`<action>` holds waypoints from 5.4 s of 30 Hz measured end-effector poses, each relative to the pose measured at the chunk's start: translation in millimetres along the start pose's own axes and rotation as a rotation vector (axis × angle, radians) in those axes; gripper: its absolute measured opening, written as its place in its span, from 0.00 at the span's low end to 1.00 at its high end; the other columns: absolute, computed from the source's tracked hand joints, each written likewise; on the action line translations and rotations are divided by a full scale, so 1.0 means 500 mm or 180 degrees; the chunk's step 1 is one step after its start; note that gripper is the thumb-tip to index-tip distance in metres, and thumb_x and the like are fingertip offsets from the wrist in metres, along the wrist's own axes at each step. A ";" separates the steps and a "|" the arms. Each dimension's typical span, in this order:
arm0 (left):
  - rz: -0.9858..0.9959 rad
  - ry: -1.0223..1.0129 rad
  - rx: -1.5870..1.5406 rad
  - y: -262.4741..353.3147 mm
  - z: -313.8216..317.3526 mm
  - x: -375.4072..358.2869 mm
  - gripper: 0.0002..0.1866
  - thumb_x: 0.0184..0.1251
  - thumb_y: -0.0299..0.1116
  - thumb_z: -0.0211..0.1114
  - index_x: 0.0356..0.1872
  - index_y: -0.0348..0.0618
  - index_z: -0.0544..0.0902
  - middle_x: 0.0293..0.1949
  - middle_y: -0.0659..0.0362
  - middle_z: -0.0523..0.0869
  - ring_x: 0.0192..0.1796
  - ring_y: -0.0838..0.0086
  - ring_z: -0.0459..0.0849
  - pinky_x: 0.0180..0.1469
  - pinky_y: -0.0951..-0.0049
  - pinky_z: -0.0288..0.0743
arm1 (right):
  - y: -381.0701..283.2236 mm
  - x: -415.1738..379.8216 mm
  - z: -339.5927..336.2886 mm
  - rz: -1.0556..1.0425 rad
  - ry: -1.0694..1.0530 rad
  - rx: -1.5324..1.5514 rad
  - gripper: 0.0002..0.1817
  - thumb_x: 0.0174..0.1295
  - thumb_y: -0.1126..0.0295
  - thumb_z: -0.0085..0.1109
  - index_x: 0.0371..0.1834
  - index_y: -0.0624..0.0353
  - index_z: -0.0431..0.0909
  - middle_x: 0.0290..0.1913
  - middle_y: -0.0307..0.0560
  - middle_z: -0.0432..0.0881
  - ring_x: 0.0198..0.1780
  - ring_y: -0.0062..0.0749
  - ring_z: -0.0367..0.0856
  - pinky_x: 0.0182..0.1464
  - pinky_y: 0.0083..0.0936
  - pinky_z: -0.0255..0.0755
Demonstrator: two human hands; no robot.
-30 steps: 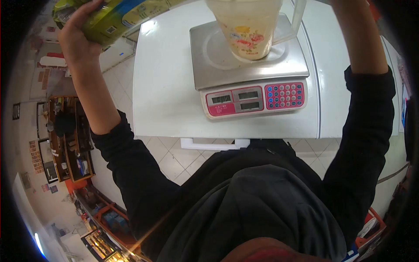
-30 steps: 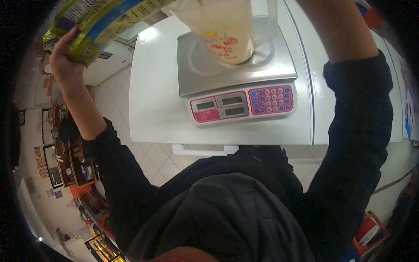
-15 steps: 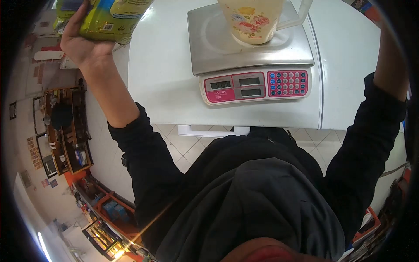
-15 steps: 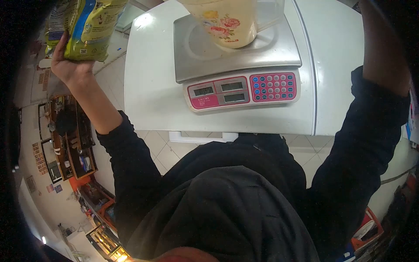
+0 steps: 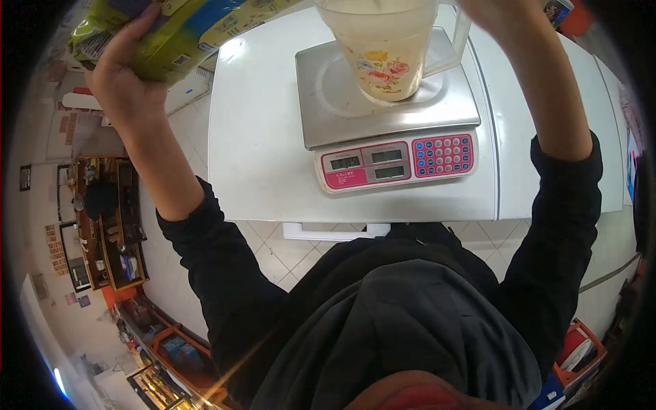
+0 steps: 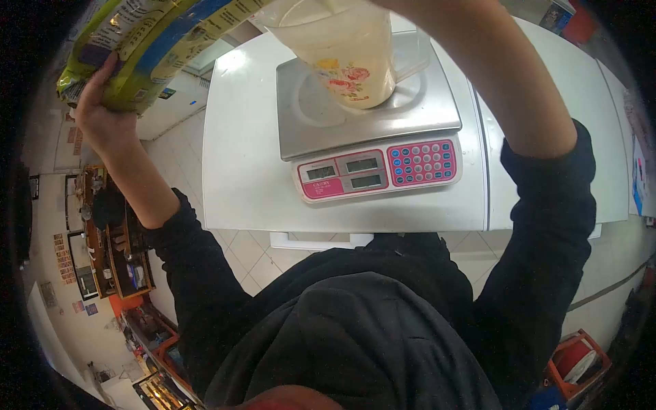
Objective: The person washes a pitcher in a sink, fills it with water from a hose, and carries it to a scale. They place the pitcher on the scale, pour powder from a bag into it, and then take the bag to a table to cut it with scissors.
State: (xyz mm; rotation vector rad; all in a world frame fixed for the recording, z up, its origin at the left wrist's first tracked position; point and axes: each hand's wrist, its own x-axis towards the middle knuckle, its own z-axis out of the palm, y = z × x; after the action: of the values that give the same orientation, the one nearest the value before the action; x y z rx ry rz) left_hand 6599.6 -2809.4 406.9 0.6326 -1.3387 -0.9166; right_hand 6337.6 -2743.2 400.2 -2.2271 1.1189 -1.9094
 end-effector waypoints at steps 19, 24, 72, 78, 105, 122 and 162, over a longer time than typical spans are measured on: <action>-0.0860 0.1013 -0.0900 -0.089 -0.005 -0.065 0.15 0.46 0.29 0.49 0.37 0.35 0.71 0.39 0.51 0.74 0.42 0.61 0.73 0.46 0.52 0.60 | 0.105 -0.029 -0.154 0.0663 0.0244 0.0857 0.20 0.58 0.60 0.35 0.42 0.67 0.63 0.33 0.49 0.68 0.35 0.29 0.65 0.43 0.24 0.59; -0.0749 0.0843 -0.0959 -0.064 0.001 -0.060 0.14 0.46 0.30 0.49 0.36 0.35 0.73 0.38 0.51 0.74 0.42 0.61 0.73 0.47 0.50 0.59 | 0.105 -0.034 -0.156 0.0678 0.0267 0.0866 0.20 0.58 0.60 0.35 0.42 0.67 0.63 0.34 0.49 0.68 0.36 0.29 0.65 0.43 0.24 0.59; -0.0358 0.0727 -0.0812 -0.031 -0.003 -0.047 0.12 0.43 0.23 0.52 0.32 0.28 0.73 0.35 0.47 0.75 0.39 0.61 0.74 0.43 0.58 0.66 | 0.113 -0.032 -0.142 0.0756 0.0299 0.0966 0.20 0.58 0.60 0.34 0.43 0.66 0.63 0.37 0.48 0.68 0.39 0.28 0.64 0.45 0.24 0.58; -0.0059 0.0209 -0.0269 -0.028 -0.013 -0.006 0.13 0.43 0.24 0.54 0.32 0.27 0.74 0.34 0.46 0.75 0.37 0.63 0.76 0.41 0.66 0.71 | 0.094 -0.029 -0.103 0.0696 0.0297 0.0901 0.20 0.58 0.60 0.34 0.43 0.66 0.63 0.37 0.48 0.68 0.40 0.28 0.64 0.45 0.24 0.58; -0.0870 0.0809 -0.0950 -0.069 -0.035 -0.027 0.14 0.47 0.28 0.50 0.37 0.35 0.71 0.39 0.50 0.73 0.42 0.62 0.73 0.46 0.51 0.61 | 0.118 -0.026 -0.158 0.0770 0.0311 0.1037 0.20 0.58 0.59 0.33 0.44 0.65 0.63 0.39 0.48 0.67 0.42 0.27 0.64 0.46 0.24 0.57; 0.0092 0.0045 -0.0050 -0.030 -0.020 0.006 0.13 0.48 0.24 0.47 0.32 0.24 0.73 0.35 0.43 0.75 0.36 0.61 0.76 0.40 0.65 0.71 | 0.096 -0.025 -0.116 0.0746 0.0341 0.0982 0.20 0.58 0.59 0.33 0.44 0.64 0.63 0.40 0.47 0.67 0.43 0.27 0.63 0.47 0.24 0.57; 0.0377 0.0072 0.0058 -0.017 0.024 -0.015 0.11 0.44 0.20 0.51 0.30 0.23 0.74 0.36 0.45 0.73 0.36 0.62 0.76 0.37 0.65 0.75 | 0.089 -0.026 -0.107 0.0643 0.0392 0.1056 0.20 0.58 0.59 0.32 0.45 0.63 0.63 0.43 0.47 0.67 0.46 0.27 0.63 0.49 0.24 0.56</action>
State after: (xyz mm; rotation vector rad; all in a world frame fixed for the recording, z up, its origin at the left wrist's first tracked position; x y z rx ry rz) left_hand 6586.4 -2806.4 397.6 0.5698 -1.3510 -0.8003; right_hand 6268.7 -2746.8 383.8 -1.7787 0.9159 -1.9962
